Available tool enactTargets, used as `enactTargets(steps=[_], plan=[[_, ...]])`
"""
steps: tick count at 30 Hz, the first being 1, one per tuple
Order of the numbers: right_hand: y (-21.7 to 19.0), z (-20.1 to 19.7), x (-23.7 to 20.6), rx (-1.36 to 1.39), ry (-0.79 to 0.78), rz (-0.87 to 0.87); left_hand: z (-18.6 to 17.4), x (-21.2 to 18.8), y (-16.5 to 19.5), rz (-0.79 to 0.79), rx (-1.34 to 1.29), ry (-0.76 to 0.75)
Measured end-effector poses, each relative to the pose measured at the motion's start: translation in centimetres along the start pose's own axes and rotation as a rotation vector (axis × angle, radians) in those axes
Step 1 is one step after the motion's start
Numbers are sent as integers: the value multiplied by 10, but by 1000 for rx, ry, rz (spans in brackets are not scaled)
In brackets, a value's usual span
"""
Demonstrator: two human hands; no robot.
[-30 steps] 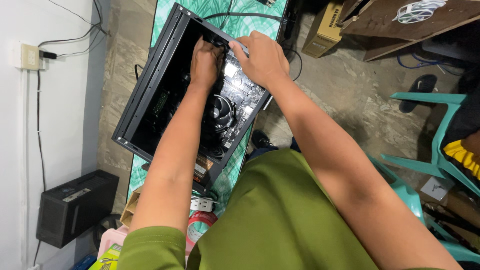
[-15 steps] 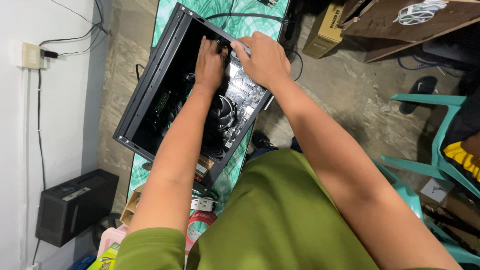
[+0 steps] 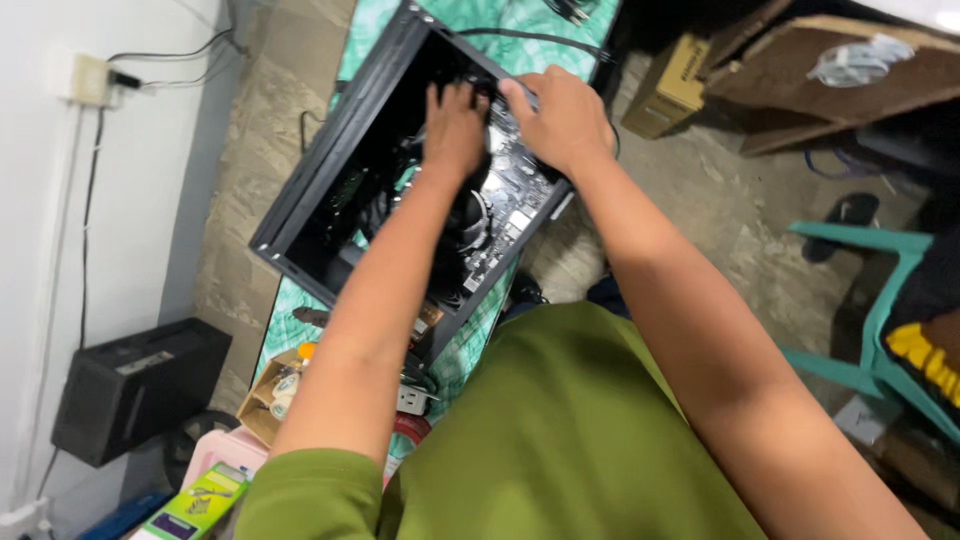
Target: The person works on a desktop computer tower on a workbench. They use a screwdriver to unscrew and open the case, reach inside to adjust internal components and cables, handle and strip a red cable with pliers, and finally mount a storage drive into the case.
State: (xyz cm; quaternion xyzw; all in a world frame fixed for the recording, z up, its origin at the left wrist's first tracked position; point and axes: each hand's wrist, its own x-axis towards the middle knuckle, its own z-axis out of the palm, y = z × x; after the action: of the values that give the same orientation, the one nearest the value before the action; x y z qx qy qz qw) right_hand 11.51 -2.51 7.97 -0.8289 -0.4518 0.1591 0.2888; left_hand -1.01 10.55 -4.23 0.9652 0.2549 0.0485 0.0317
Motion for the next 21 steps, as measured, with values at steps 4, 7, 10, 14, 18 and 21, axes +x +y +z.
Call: enactTargets(steps=[4, 7, 10, 14, 18, 21], plan=[[-1, -3, 0, -10, -14, 49, -7, -12, 9, -112, -141, 16], [-1, -4, 0, -20, -4, 37, -6, -12, 6, -231, -411, 120], [0, -4, 1, -42, -8, 28, -1, 4, -2, -449, -923, 178], [5, -1, 3, -68, -2, 6, 1, 23, -16, -729, -1510, 175], [11, 1, 4, -78, -10, -8, 1, 13, -32, -689, -1437, 241], [14, 2, 5, -81, -9, -6, 2, -2, -37, -800, -1391, 199]])
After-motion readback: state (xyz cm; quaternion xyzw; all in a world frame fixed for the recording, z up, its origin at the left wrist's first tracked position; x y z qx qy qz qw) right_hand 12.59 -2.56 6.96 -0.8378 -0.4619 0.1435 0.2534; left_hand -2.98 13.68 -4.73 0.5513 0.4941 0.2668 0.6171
